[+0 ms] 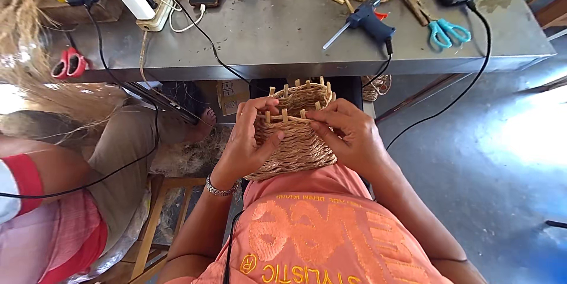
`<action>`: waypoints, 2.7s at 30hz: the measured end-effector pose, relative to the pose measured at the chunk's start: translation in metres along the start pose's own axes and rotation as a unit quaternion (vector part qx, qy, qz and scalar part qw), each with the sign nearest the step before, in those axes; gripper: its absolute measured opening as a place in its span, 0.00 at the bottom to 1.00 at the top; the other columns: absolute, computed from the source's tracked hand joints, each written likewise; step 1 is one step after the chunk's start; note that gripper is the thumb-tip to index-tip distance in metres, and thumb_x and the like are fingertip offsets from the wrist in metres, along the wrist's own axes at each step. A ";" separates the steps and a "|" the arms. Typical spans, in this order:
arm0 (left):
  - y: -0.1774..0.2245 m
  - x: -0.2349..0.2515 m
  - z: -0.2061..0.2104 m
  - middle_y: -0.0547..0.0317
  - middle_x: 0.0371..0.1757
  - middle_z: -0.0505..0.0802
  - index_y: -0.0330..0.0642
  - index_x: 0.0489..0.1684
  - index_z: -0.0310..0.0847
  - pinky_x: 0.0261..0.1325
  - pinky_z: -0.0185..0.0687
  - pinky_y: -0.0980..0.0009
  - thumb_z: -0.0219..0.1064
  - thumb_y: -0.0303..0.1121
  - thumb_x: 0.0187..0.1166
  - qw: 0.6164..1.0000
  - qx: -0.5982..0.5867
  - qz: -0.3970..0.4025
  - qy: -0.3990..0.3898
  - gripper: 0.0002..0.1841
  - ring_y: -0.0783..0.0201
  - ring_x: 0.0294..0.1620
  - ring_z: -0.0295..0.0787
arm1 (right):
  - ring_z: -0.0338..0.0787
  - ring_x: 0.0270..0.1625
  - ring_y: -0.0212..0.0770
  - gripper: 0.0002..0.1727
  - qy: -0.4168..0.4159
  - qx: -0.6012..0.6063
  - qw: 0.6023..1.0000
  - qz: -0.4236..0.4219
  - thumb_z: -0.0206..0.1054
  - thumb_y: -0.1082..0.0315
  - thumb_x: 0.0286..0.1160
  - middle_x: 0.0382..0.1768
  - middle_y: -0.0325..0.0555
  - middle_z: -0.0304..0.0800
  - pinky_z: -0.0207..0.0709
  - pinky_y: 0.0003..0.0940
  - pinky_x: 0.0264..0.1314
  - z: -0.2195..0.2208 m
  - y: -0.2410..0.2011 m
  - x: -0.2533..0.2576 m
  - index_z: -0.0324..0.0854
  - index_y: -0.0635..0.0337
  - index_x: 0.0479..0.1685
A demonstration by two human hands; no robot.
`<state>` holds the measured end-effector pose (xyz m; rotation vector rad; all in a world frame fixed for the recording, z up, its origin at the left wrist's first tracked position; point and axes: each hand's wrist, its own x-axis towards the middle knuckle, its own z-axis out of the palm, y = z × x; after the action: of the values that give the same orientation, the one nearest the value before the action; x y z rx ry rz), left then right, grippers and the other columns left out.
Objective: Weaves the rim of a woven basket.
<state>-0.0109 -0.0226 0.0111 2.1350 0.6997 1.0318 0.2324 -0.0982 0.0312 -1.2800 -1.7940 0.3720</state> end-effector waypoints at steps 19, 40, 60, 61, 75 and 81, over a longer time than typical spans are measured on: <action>-0.004 -0.020 -0.002 0.53 0.79 0.75 0.45 0.49 0.80 0.85 0.67 0.53 0.64 0.41 0.82 0.997 -0.038 0.048 0.043 0.11 0.53 0.87 0.63 | 0.86 0.40 0.24 0.12 -0.030 0.018 0.999 0.001 0.67 0.64 0.82 0.44 0.39 0.84 0.85 0.18 0.38 -0.009 -0.017 -0.014 0.91 0.56 0.56; -0.011 -0.039 0.019 0.54 0.83 0.72 0.52 0.69 0.72 0.83 0.70 0.51 0.67 0.45 0.81 0.985 0.015 0.070 0.160 0.21 0.51 0.87 0.65 | 0.79 0.34 0.22 0.13 -0.029 0.006 0.998 -0.056 0.65 0.63 0.84 0.38 0.37 0.80 0.77 0.15 0.32 -0.006 -0.018 -0.019 0.92 0.55 0.57; -0.040 -0.006 0.025 0.57 0.82 0.73 0.57 0.75 0.70 0.83 0.70 0.54 0.65 0.49 0.82 0.963 0.055 0.113 0.238 0.24 0.55 0.85 0.66 | 0.87 0.40 0.27 0.12 0.030 0.032 0.997 -0.067 0.66 0.66 0.83 0.43 0.45 0.85 0.86 0.20 0.42 0.019 0.004 -0.001 0.90 0.62 0.55; -0.048 -0.010 0.026 0.56 0.83 0.72 0.56 0.75 0.70 0.83 0.69 0.53 0.65 0.48 0.81 0.965 0.068 0.110 0.228 0.24 0.54 0.86 0.65 | 0.87 0.40 0.28 0.12 0.018 0.029 0.998 -0.054 0.66 0.66 0.83 0.42 0.45 0.85 0.86 0.21 0.43 0.024 0.011 -0.003 0.90 0.61 0.55; -0.084 -0.032 0.041 0.54 0.85 0.72 0.56 0.64 0.74 0.88 0.62 0.49 0.56 0.55 0.88 0.964 0.087 0.104 0.227 0.18 0.52 0.90 0.61 | 0.89 0.45 0.38 0.13 0.034 -0.023 0.994 -0.101 0.65 0.66 0.83 0.41 0.47 0.89 0.86 0.31 0.53 0.058 0.035 -0.020 0.93 0.55 0.57; -0.064 -0.023 0.026 0.57 0.78 0.81 0.54 0.64 0.82 0.84 0.68 0.55 0.51 0.66 0.85 0.969 0.034 0.109 0.219 0.29 0.57 0.84 0.70 | 0.88 0.45 0.39 0.13 0.065 -0.045 0.988 -0.132 0.64 0.66 0.83 0.41 0.46 0.88 0.84 0.32 0.51 0.057 0.033 -0.022 0.92 0.54 0.56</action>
<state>-0.0137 -0.0059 -0.0601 2.0936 0.7192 1.6512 0.2097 -0.0899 -0.0333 -1.0828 -1.8550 0.0575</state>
